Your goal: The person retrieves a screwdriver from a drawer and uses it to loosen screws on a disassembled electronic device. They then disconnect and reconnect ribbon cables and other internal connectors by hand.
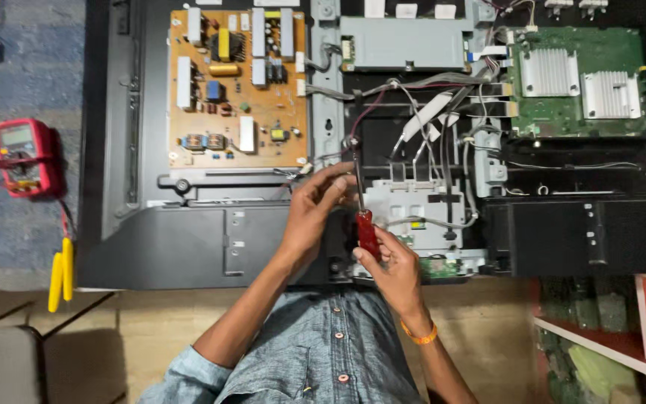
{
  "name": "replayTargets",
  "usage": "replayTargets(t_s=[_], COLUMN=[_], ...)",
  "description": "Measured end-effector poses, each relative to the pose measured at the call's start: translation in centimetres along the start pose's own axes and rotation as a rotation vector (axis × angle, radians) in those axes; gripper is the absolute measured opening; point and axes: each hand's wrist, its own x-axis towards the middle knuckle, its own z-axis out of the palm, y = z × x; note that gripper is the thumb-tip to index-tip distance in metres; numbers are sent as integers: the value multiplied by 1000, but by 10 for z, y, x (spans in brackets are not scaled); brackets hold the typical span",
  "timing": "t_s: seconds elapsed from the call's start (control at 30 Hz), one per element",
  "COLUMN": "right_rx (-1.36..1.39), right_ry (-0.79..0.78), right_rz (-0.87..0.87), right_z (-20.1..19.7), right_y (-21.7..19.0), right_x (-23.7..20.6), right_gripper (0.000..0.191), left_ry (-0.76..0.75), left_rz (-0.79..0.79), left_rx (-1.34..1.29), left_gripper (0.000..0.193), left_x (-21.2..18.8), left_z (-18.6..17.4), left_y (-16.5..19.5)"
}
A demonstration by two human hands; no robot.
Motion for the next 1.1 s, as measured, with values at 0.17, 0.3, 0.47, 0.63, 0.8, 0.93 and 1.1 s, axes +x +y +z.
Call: replayTargets(t_s=[0.17, 0.3, 0.47, 0.63, 0.8, 0.93, 1.1], right_rx=[-218, 17, 101, -4, -242, -311, -522], right_ry=[76, 312, 268, 221, 35, 50, 74], right_rz=[-14, -202, -448, -557, -770, -638, -669], right_z=[-45, -71, -98, -91, -78, -78, -82], right_y=[-6, -23, -47, -75, -97, -104, -101], right_x=[-11, -1, 55, 116, 130, 129, 130], right_gripper=[44, 28, 21, 14, 27, 29, 35], left_ry=[29, -11, -19, -113, -154, -244, -265], left_rz=[-10, -140, -116, 362, 150, 309, 384], left_rx=[10, -264, 191, 698, 514, 501, 869], left_gripper=[28, 23, 26, 18, 24, 25, 31], left_x=[20, 30, 44, 59, 71, 69, 76], left_z=[12, 5, 8, 17, 21, 19, 23], left_y=[-28, -49, -75, -80, -80, -73, -57])
